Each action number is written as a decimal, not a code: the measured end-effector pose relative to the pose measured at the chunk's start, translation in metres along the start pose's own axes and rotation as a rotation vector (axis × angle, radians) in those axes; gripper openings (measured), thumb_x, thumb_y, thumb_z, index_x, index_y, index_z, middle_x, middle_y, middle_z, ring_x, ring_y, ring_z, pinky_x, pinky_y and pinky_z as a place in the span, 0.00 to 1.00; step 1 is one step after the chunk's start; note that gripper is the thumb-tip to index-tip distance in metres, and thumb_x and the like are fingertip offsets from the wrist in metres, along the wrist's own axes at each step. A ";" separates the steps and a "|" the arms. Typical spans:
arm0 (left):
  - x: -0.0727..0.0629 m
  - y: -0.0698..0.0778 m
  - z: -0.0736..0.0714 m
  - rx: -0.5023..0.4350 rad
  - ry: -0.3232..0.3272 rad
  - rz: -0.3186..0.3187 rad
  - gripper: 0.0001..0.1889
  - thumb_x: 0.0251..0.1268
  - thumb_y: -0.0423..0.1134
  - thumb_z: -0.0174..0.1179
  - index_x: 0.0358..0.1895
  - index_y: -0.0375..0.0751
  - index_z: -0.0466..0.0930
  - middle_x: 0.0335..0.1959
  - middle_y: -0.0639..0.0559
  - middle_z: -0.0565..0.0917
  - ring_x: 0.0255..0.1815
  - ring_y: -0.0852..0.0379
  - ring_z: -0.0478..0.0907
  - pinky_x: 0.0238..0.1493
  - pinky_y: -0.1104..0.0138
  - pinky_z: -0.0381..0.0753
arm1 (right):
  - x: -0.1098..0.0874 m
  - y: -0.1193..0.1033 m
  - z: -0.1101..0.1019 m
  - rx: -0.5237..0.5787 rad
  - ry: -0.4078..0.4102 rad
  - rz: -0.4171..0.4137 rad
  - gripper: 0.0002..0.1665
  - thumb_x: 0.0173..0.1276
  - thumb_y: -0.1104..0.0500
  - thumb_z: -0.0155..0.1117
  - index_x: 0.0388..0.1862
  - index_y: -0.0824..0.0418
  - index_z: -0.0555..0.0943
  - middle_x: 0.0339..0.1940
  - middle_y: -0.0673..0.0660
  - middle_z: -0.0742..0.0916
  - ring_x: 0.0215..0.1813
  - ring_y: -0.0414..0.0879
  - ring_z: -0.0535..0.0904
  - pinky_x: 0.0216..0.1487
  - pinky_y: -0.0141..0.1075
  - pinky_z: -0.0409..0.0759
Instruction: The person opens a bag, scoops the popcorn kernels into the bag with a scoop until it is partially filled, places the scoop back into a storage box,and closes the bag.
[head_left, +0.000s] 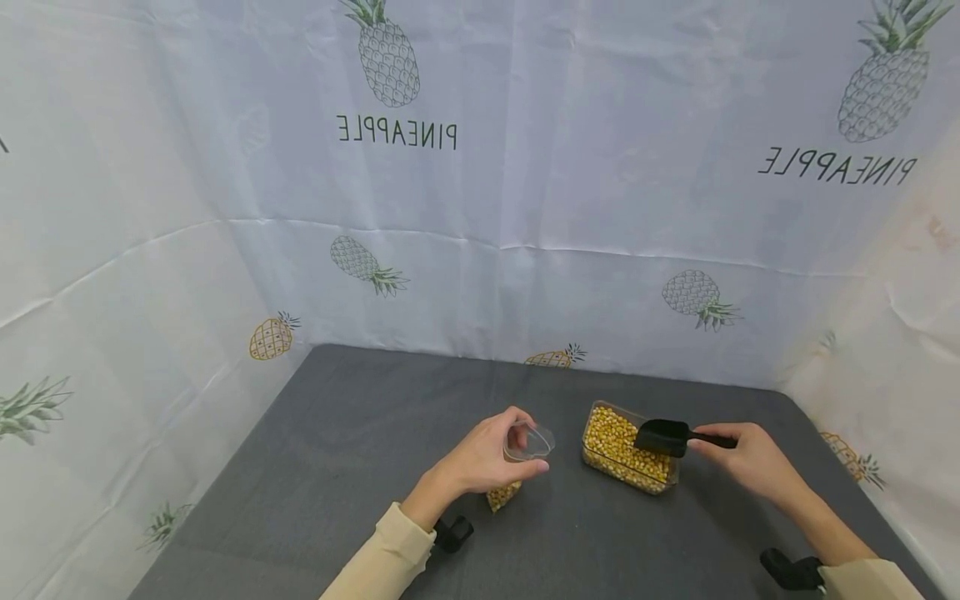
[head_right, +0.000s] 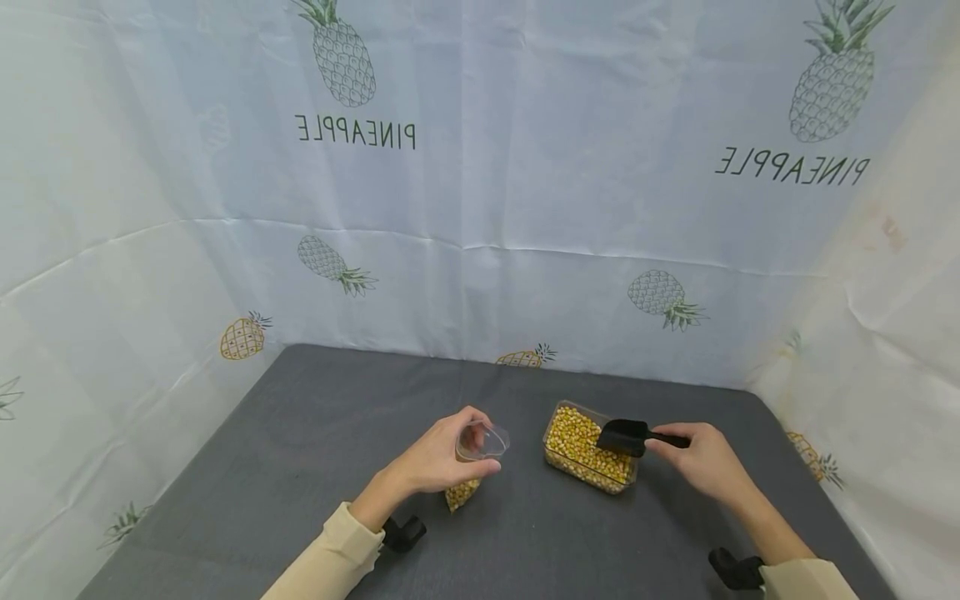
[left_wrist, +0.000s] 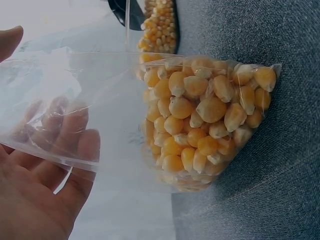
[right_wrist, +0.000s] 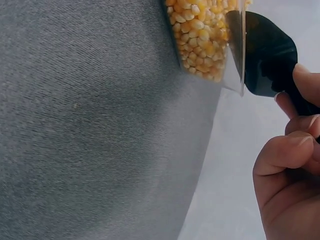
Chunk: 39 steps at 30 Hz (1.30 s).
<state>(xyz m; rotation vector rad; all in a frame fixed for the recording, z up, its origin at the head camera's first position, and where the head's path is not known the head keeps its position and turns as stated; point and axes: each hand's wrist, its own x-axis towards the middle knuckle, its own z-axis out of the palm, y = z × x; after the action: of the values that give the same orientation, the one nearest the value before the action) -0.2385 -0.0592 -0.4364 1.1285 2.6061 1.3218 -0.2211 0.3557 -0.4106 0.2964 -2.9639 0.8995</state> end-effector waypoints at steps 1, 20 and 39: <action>0.000 0.000 0.000 0.001 -0.001 -0.002 0.26 0.68 0.53 0.66 0.60 0.41 0.74 0.40 0.54 0.78 0.36 0.67 0.73 0.39 0.70 0.76 | 0.001 -0.001 0.000 -0.013 0.003 0.002 0.26 0.74 0.49 0.66 0.56 0.71 0.84 0.54 0.72 0.85 0.53 0.69 0.81 0.42 0.53 0.82; 0.001 -0.003 0.001 -0.011 -0.007 -0.019 0.26 0.67 0.53 0.67 0.60 0.42 0.74 0.39 0.54 0.77 0.35 0.67 0.73 0.39 0.70 0.76 | 0.013 -0.011 0.005 -0.049 -0.040 -0.036 0.25 0.74 0.51 0.66 0.54 0.72 0.84 0.52 0.74 0.85 0.37 0.48 0.82 0.32 0.42 0.72; 0.001 -0.002 0.001 -0.010 -0.011 -0.025 0.25 0.67 0.53 0.67 0.59 0.42 0.74 0.39 0.52 0.78 0.35 0.68 0.72 0.38 0.71 0.76 | 0.018 -0.005 0.025 0.018 -0.036 -0.018 0.26 0.74 0.50 0.66 0.56 0.71 0.84 0.54 0.73 0.84 0.47 0.61 0.83 0.35 0.46 0.76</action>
<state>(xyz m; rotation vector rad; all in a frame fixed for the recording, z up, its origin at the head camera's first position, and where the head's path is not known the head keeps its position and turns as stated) -0.2402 -0.0587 -0.4379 1.0942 2.5941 1.3189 -0.2376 0.3348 -0.4268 0.3425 -2.9823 0.9289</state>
